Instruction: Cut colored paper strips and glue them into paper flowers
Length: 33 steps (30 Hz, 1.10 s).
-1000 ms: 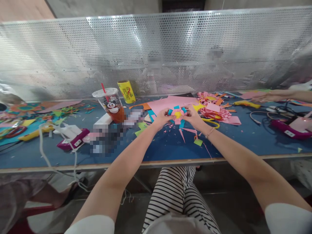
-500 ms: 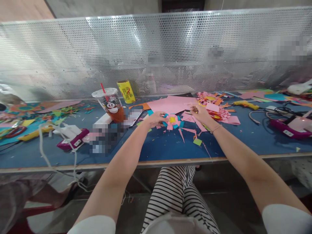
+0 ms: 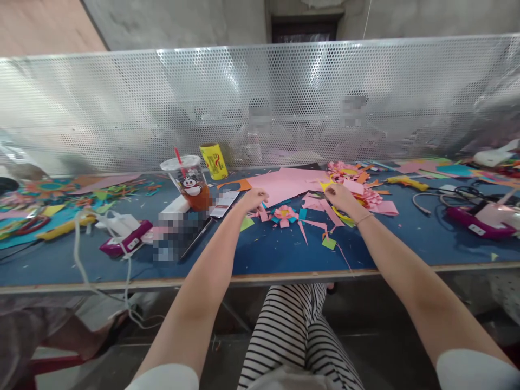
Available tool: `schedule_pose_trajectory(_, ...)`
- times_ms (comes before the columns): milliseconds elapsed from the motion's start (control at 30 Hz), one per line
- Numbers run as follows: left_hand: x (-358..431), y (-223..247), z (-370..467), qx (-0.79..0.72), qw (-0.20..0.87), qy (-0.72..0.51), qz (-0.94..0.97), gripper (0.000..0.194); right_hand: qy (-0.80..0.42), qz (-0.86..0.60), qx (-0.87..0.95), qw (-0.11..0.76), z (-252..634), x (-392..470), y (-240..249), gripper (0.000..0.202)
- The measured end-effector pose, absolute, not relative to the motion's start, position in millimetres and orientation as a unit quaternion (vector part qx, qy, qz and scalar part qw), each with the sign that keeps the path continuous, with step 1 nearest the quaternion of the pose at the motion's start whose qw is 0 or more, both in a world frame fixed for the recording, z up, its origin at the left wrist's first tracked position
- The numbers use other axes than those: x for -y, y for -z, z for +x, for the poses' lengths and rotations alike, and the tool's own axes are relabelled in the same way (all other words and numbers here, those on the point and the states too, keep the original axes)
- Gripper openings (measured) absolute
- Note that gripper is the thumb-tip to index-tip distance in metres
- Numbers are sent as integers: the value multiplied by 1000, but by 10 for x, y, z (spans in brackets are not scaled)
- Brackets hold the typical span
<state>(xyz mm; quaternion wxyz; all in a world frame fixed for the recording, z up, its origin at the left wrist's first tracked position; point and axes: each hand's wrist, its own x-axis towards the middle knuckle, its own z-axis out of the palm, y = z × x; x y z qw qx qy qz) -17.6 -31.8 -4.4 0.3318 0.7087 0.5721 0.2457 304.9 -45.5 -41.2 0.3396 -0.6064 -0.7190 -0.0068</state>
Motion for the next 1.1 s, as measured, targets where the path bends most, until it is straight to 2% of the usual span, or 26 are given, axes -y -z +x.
schedule_pose_trajectory(67,242,85,-238,-600,171,-228,748,25,15,-613,724,316,3069,448,421,18)
schedule_pose_trajectory(100,206,111,-265,-611,110,-202,758,31,17,-614,729,301,3077,442,427,17)
schedule_pose_trajectory(167,148,166,-301,-645,54,-134,751,39,19,-616,737,276,3094,423,444,17)
schedule_pose_trajectory(267,102,223,-309,-668,54,-99,735,43,21,-631,730,261,3120,386,468,17)
schedule_pose_trajectory(433,93,233,-283,-670,75,-129,727,58,45,-644,715,268,3179,379,436,19)
schedule_pose_trajectory(667,63,283,-298,-661,68,-198,720,51,70,-663,668,331,3376,428,322,22)
schedule_pose_trajectory(867,4,315,-260,-657,89,-163,731,14,68,-669,667,320,3366,485,306,18)
schedule_pose_trajectory(1000,-33,336,-228,-656,46,-130,742,31,75,-666,651,356,3454,505,195,22)
schedule_pose_trajectory(1100,-47,358,-232,-663,50,-112,739,31,103,-696,592,393,3816,445,67,26)
